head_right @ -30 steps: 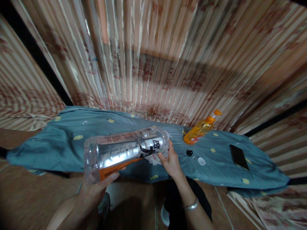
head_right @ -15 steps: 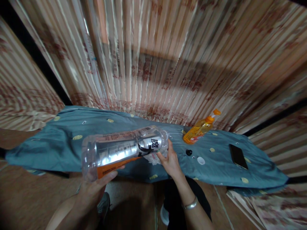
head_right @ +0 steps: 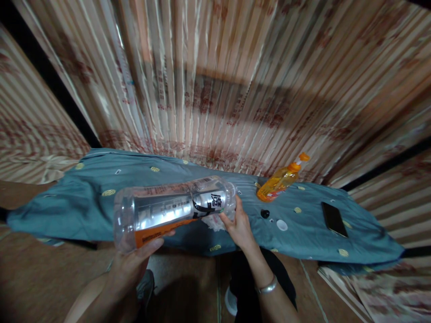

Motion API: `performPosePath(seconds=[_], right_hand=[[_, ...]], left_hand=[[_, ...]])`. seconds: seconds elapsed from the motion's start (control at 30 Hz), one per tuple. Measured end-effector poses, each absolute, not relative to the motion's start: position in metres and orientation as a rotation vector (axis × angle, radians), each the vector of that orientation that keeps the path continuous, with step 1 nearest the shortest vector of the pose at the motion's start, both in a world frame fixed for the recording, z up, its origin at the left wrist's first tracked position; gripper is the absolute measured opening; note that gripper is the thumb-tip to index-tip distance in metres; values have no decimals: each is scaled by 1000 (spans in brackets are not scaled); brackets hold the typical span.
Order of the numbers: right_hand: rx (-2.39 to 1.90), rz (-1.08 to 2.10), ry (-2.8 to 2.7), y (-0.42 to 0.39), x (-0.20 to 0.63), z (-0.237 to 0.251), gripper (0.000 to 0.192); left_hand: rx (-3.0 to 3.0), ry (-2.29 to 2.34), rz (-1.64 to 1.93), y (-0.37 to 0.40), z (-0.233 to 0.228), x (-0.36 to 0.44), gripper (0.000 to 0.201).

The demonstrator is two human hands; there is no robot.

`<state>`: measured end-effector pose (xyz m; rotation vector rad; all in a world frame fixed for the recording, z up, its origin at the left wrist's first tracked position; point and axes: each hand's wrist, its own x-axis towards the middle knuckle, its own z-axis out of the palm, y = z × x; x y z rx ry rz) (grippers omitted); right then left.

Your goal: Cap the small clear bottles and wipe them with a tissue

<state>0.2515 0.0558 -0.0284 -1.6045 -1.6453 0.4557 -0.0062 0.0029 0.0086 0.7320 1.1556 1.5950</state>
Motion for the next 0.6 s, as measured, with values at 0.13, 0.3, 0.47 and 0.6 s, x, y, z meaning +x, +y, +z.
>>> performPosePath(seconds=[0.13, 0.3, 0.47, 0.6], right_hand=[[-1585, 484, -1638, 56, 251, -28, 67], [-1564, 476, -1643, 55, 251, -26, 68], [-1578, 458, -1636, 56, 250, -26, 66], [-1567, 454, -1634, 55, 251, -26, 67]], left_hand=[[757, 1139, 1575, 3, 14, -6, 86], [760, 1160, 1527, 1, 21, -4, 88], [750, 1148, 1578, 1, 21, -2, 88], [756, 1112, 1575, 3, 20, -2, 92]])
